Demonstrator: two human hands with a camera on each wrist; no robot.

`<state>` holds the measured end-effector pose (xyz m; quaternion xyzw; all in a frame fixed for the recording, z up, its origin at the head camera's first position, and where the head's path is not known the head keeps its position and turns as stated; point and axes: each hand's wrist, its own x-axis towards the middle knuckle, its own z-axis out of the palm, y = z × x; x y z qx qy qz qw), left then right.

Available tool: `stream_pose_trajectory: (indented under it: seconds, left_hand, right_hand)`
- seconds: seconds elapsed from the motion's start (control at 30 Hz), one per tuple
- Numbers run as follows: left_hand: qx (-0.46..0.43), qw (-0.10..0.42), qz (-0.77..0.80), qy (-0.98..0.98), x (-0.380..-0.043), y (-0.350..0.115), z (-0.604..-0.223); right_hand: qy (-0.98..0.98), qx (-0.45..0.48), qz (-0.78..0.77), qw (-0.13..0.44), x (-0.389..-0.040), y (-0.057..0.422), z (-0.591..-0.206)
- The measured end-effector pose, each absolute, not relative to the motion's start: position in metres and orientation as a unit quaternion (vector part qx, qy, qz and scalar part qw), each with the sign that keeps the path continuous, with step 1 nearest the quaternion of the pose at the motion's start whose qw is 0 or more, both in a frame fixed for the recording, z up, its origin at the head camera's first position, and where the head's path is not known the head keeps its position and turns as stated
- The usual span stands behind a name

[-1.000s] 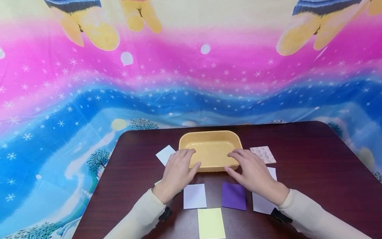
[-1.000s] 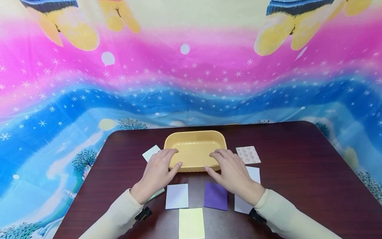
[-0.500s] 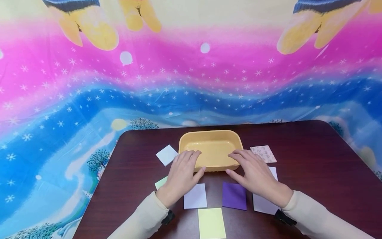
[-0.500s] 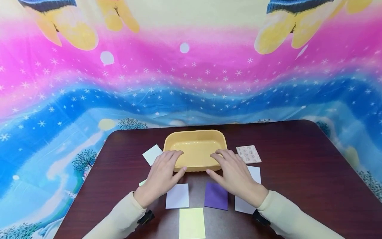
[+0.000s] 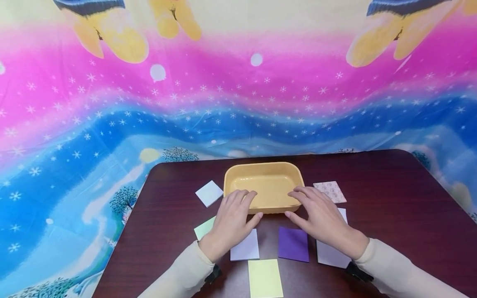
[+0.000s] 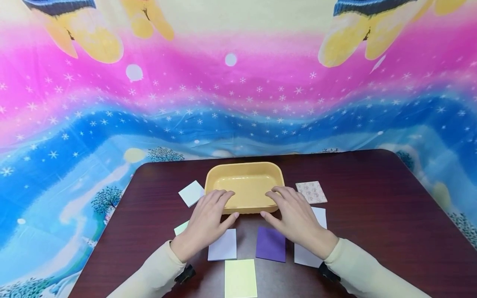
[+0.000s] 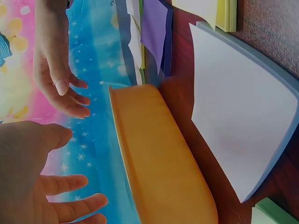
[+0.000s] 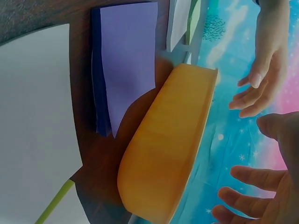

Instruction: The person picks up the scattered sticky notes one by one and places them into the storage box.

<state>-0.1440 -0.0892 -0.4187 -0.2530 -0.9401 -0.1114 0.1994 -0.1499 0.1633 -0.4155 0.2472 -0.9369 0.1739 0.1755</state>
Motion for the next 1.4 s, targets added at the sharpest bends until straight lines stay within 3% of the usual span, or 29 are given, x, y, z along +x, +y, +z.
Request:
stream_pose_trajectory:
  seconds: [0.97,1.4]
  left_hand:
    - [-0.276,0.181,-0.111,-0.937,-0.137,-0.073,-0.418]
    - [-0.285,0.169,-0.105,-0.937,-0.137,-0.064,-0.419]
  right_hand:
    - [-0.941,0.226,0.155,0.200,-0.164,0.186,-0.420]
    - [-0.952,0.193,0.151,0.185,-0.172,0.200,-0.425]
